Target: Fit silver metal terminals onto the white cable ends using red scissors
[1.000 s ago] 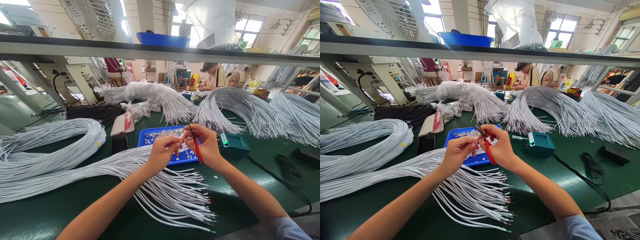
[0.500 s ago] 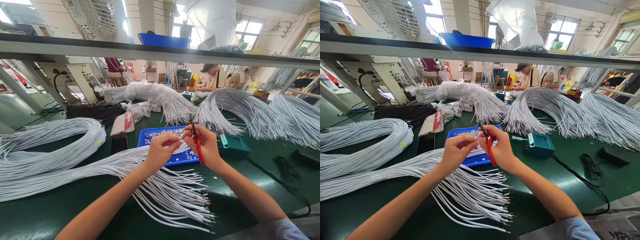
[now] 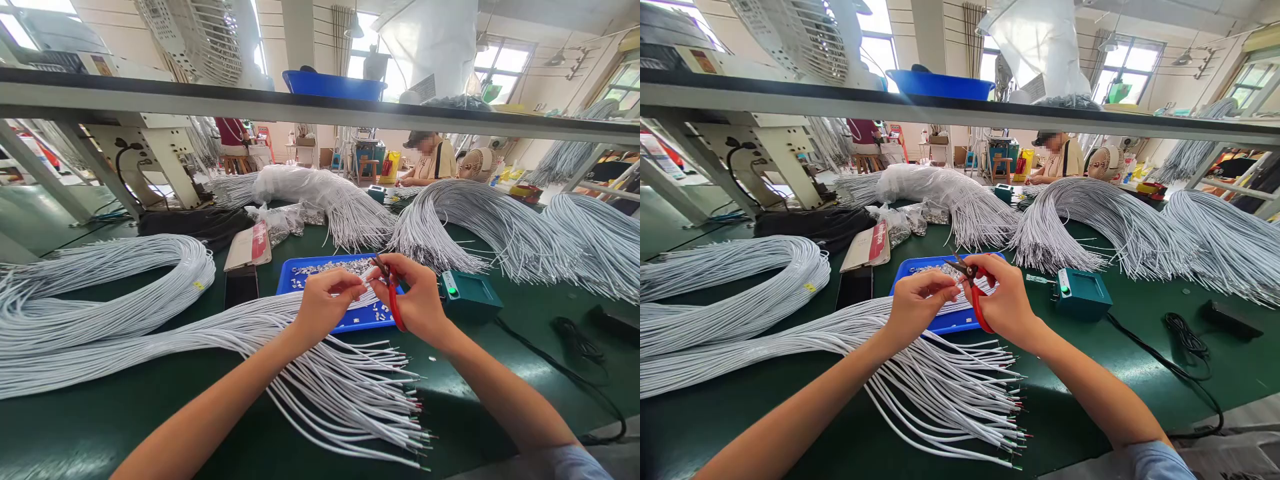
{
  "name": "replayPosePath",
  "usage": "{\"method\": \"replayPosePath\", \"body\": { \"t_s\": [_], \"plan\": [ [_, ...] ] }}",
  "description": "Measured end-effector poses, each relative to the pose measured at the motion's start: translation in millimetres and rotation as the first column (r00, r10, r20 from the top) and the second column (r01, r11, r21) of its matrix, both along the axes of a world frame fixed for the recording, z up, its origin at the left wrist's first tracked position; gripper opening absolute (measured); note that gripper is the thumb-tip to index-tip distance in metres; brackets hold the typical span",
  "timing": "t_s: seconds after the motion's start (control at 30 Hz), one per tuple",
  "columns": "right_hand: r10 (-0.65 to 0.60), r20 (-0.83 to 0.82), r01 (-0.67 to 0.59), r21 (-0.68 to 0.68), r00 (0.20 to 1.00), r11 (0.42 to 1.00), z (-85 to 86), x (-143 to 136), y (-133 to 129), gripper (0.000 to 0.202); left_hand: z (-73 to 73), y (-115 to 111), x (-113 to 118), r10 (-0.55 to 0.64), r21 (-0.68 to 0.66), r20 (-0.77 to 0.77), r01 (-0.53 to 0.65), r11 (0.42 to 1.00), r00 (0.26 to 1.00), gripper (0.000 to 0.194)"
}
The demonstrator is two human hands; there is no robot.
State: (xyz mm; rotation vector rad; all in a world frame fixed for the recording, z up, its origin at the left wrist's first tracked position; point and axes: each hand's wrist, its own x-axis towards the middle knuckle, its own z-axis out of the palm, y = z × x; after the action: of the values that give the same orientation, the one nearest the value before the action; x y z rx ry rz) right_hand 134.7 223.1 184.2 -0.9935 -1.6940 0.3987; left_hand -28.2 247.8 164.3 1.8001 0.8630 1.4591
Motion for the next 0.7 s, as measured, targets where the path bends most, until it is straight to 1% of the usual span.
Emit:
{"method": "replayPosePath", "body": {
  "t_s": [0.07, 0.17, 0.23, 0.3, 0.37, 0.4, 0.43, 0.47, 0.5, 0.53, 0.6, 0.63, 0.67, 0.7],
  "plan": [
    [0.048, -0.042, -0.051, -0.078, 0.998, 0.996, 2.3, 2, 2, 0.020, -0.5, 2, -1, -0.092, -0.069, 0.016, 0.093, 0.993, 0.996, 0.016],
    [0.131, -0.098, -0.147, -0.179, 0.987, 0.973, 4.1, 6, 9, 0.024, 0.9, 2, -3, -0.229, -0.136, 0.031, 0.231, 0.963, 0.973, 0.023],
    [0.125, -0.094, -0.141, -0.190, 0.988, 0.972, 2.5, 10, 19, 0.025, 3.0, 0, -3, -0.319, -0.170, 0.019, 0.317, 0.933, 0.948, 0.024],
    [0.086, -0.017, -0.087, -0.188, 0.996, 0.978, -1.5, 15, 32, 0.028, 4.2, -6, -2, -0.381, -0.172, -0.060, 0.367, 0.914, 0.923, 0.019],
    [0.038, 0.176, 0.003, -0.226, 0.984, 0.974, -7.1, 23, 46, 0.029, 2.5, -13, 1, -0.407, -0.113, -0.214, 0.391, 0.913, 0.888, 0.013],
    [0.000, 0.305, 0.080, -0.251, 0.952, 0.965, -10.2, 26, 53, 0.031, -0.1, -18, 4, -0.414, -0.072, -0.299, 0.412, 0.908, 0.860, 0.011],
    [-0.037, 0.423, 0.164, -0.268, 0.905, 0.949, -13.3, 29, 58, 0.032, -3.9, -22, 6, -0.435, -0.049, -0.373, 0.451, 0.891, 0.820, 0.011],
    [-0.066, 0.514, 0.238, -0.275, 0.855, 0.932, -16.3, 32, 63, 0.034, -8.6, -25, 9, -0.476, -0.054, -0.430, 0.505, 0.862, 0.767, 0.011],
    [-0.086, 0.576, 0.292, -0.276, 0.813, 0.916, -18.9, 34, 67, 0.036, -14.2, -28, 12, -0.533, -0.087, -0.465, 0.563, 0.822, 0.707, 0.011],
    [-0.093, 0.610, 0.323, -0.278, 0.787, 0.905, -21.2, 36, 70, 0.037, -20.0, -30, 14, -0.596, -0.143, -0.483, 0.613, 0.777, 0.642, 0.011],
    [-0.087, 0.623, 0.333, -0.291, 0.778, 0.897, -23.7, 39, 73, 0.039, -30.7, -30, 18, -0.687, -0.256, -0.494, 0.667, 0.700, 0.532, 0.010],
    [-0.084, 0.628, 0.336, -0.294, 0.774, 0.895, -23.9, 40, 74, 0.039, -34.6, -28, 19, -0.702, -0.287, -0.505, 0.670, 0.685, 0.502, 0.011],
    [-0.085, 0.631, 0.341, -0.296, 0.771, 0.892, -23.4, 41, 74, 0.039, -37.2, -24, 19, -0.695, -0.294, -0.523, 0.661, 0.691, 0.493, 0.012],
    [-0.090, 0.631, 0.348, -0.298, 0.770, 0.889, -22.2, 42, 74, 0.039, -38.5, -18, 19, -0.669, -0.284, -0.548, 0.641, 0.713, 0.502, 0.013]
  ]
}}
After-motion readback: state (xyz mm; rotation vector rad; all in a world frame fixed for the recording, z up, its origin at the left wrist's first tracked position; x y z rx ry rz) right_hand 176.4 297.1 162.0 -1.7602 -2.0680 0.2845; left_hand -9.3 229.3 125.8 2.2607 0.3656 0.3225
